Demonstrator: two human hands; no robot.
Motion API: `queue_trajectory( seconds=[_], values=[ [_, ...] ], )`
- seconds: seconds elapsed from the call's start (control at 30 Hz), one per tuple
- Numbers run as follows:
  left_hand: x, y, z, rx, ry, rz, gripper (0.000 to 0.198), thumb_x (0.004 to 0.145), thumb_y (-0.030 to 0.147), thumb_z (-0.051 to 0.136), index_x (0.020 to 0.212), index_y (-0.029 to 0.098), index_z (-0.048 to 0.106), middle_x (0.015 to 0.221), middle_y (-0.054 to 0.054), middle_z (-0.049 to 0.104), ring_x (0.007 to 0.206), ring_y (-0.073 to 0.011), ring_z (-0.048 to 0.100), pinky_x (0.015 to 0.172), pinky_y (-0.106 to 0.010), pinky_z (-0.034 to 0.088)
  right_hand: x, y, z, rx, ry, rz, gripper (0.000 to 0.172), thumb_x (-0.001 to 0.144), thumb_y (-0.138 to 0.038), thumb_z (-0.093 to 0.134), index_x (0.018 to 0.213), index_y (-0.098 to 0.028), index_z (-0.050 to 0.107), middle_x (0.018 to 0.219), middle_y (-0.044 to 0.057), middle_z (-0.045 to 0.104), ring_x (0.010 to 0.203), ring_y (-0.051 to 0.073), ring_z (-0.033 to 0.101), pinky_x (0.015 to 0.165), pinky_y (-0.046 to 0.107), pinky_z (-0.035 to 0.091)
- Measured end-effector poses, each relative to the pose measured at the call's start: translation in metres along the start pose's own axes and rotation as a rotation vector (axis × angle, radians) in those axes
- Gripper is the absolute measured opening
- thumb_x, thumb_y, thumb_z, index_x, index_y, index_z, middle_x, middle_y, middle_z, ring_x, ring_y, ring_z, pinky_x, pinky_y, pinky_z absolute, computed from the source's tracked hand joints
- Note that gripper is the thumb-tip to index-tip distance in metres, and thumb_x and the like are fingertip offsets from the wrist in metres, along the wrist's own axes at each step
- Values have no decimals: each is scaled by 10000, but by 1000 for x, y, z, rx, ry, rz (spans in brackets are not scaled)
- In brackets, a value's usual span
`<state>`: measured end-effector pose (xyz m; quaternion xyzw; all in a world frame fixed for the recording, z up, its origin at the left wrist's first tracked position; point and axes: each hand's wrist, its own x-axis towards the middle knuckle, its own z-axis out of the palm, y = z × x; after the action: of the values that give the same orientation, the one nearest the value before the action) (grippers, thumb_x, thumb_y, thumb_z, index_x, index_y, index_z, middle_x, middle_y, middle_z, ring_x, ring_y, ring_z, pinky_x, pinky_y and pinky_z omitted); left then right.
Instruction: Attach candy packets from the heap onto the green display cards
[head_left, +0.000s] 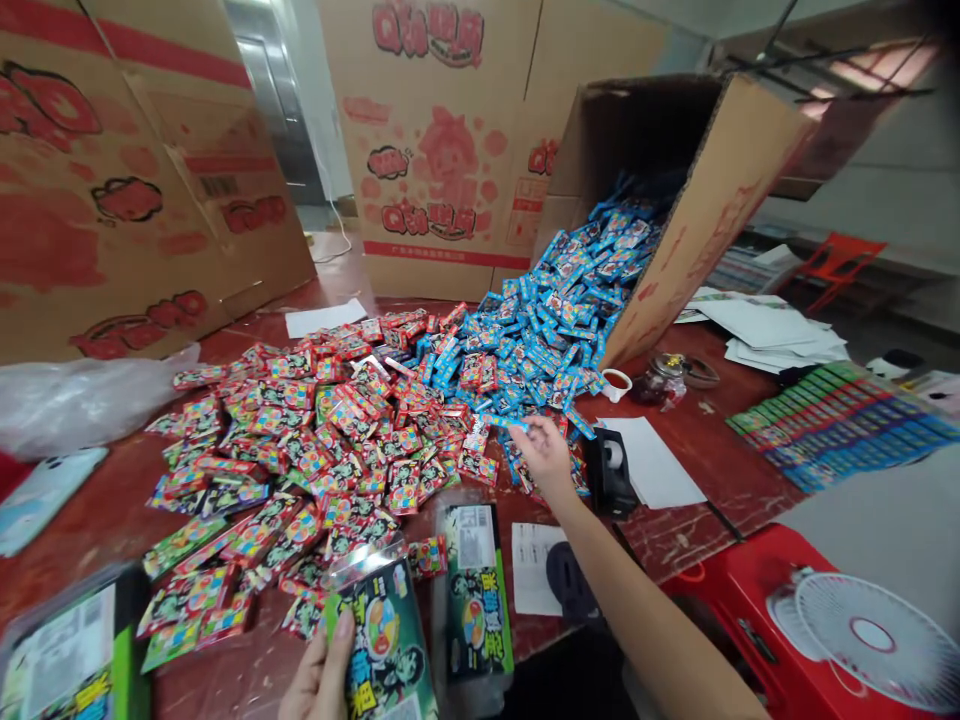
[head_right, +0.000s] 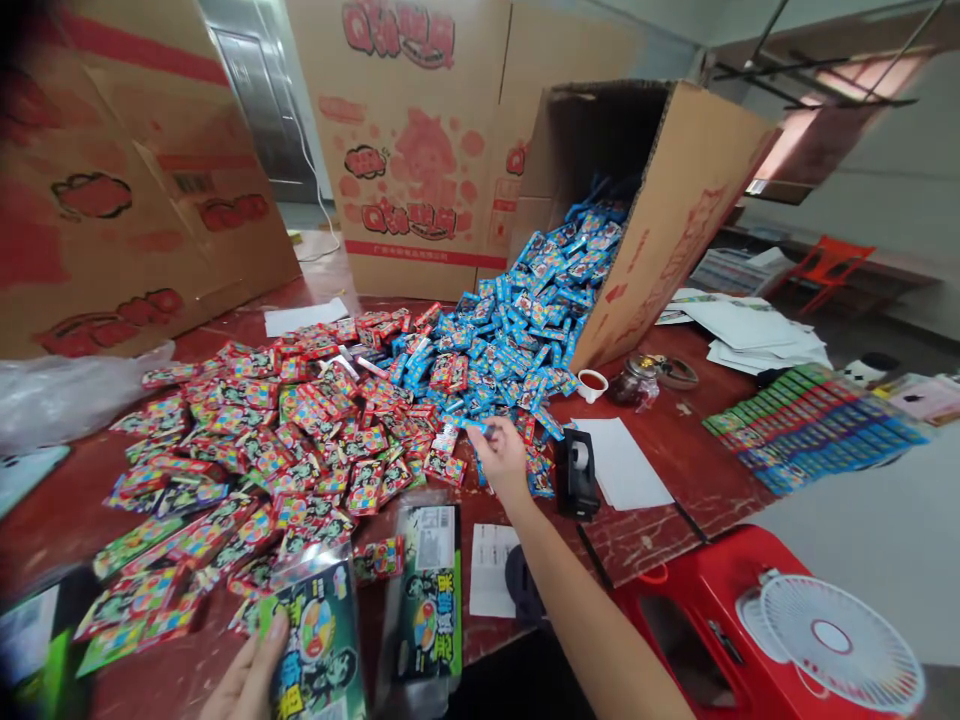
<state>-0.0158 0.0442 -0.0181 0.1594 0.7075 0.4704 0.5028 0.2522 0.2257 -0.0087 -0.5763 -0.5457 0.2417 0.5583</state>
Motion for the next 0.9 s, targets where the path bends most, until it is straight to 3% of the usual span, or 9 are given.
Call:
queue_trajectory(
  seconds=[0.1,0.2,0.47,0.67,0.77,0.9],
  values=[
    [-1,0,12,-46,-95,-12,667,557,623,708,1049,181,621,977,-80,692,1035,-318,579,889,-421,484,-28,-3,-13,254,-127,204,284,820,-461,512,747,-186,501,616,-14,555,511,135,579,470,254,489],
    [-3,0,20,-75,-138,-27,750,481,648,740,1062,193,606,999,-62,689,1051,-311,567,831,-371,516,-41,-13,-16,563,-228,390,301,715,-435,670,681,-177,517,575,-34,559,476,115,574,446,221,485],
    [-25,6,23,-148,-162,-12,623,513,551,785,1001,198,628,957,-21,706,976,-240,613,702,-233,529,-55,-41,-15,794,-325,532,313,630,-329,767,748,-173,522,576,-58,561,500,115,615,412,171,464],
    [-41,3,24,-162,-326,45,608,607,516,749,1086,178,592,895,-45,715,851,-234,651,681,-264,536,-72,-53,-21,829,-401,431,321,642,-298,752,876,-210,552,780,-13,631,577,122,619,443,190,468],
    [-44,1,23,-169,-369,58,587,655,511,715,1117,182,565,894,-53,712,828,-234,653,672,-277,534,-82,-60,-24,823,-498,306,232,665,-321,735,821,-210,603,920,40,645,794,184,626,655,302,529],
    [-51,1,27,-103,-449,166,521,696,508,678,1089,184,568,929,-61,700,816,-237,648,679,-289,527,-90,-72,-17,663,-400,113,162,771,-355,647,683,-219,650,916,41,662,927,198,595,898,381,453]
  ],
)
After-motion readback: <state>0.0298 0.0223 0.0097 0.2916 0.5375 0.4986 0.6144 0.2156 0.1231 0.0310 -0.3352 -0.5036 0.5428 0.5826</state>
